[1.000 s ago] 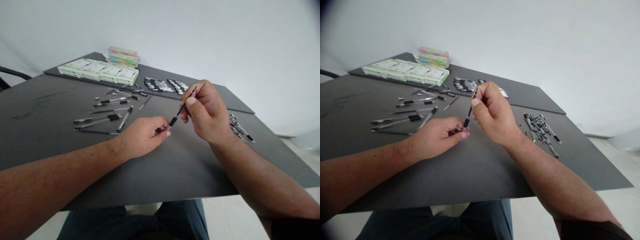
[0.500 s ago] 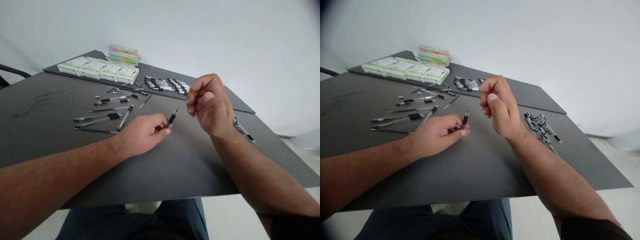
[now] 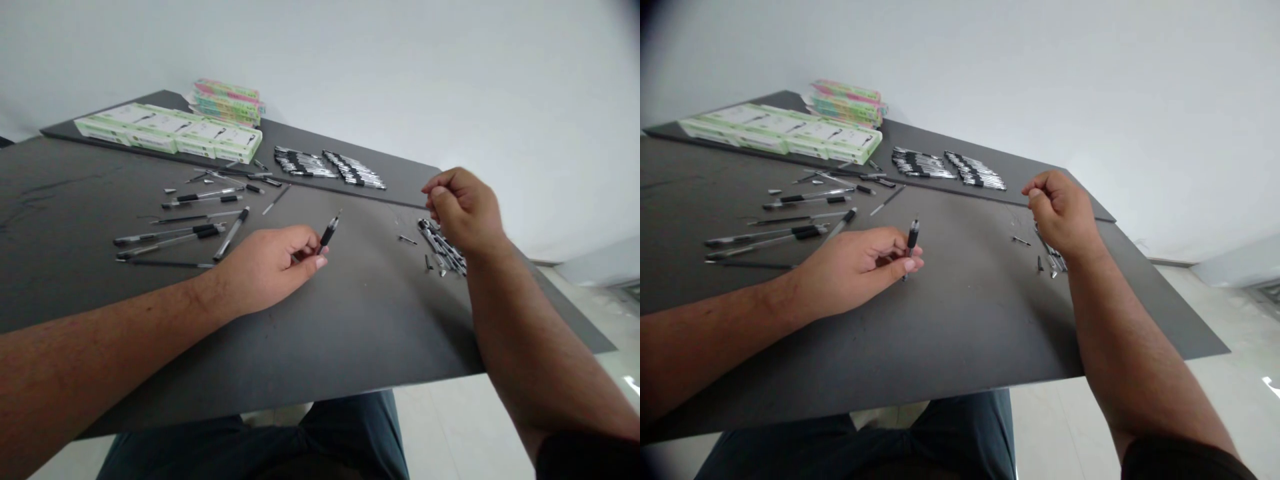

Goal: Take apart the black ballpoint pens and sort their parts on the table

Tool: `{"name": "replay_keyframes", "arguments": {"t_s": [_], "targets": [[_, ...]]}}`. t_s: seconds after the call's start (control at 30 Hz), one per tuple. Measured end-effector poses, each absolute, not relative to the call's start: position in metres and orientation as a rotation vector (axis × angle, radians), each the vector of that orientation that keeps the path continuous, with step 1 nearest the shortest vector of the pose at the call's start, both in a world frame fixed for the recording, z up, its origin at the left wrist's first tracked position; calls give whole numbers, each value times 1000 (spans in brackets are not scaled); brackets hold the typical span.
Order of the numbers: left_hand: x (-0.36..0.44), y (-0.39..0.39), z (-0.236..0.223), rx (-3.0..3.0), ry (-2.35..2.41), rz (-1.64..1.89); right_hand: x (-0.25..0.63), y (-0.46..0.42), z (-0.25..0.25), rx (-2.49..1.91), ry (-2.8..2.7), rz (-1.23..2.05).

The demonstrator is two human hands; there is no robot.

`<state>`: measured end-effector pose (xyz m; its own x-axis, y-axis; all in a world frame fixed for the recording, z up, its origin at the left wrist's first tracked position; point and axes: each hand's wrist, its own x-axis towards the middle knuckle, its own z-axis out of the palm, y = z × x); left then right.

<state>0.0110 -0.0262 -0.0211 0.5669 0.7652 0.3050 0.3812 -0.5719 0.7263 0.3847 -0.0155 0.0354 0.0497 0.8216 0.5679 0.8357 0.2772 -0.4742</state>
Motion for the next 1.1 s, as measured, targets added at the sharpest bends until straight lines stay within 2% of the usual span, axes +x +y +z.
{"name": "replay_keyframes", "arguments": {"t_s": [0.1,0.2,0.4,0.63,0.83,1.1], "targets": [[10,-24,-21,2204,932,809,414,-8,19,-1813,-1745,-143],[9,-23,-22,2208,946,796,427,1,13,-1991,-1769,-121],[8,-22,-23,2231,970,771,425,-5,29,-2124,-1859,-87],[9,-22,-22,2231,985,770,416,-64,47,-2155,-2069,-39],[9,-22,-22,2234,981,742,438,-108,17,-2386,-2031,-96],[9,-19,-23,2211,981,747,450,-116,-9,-2450,-1945,-95]]}}
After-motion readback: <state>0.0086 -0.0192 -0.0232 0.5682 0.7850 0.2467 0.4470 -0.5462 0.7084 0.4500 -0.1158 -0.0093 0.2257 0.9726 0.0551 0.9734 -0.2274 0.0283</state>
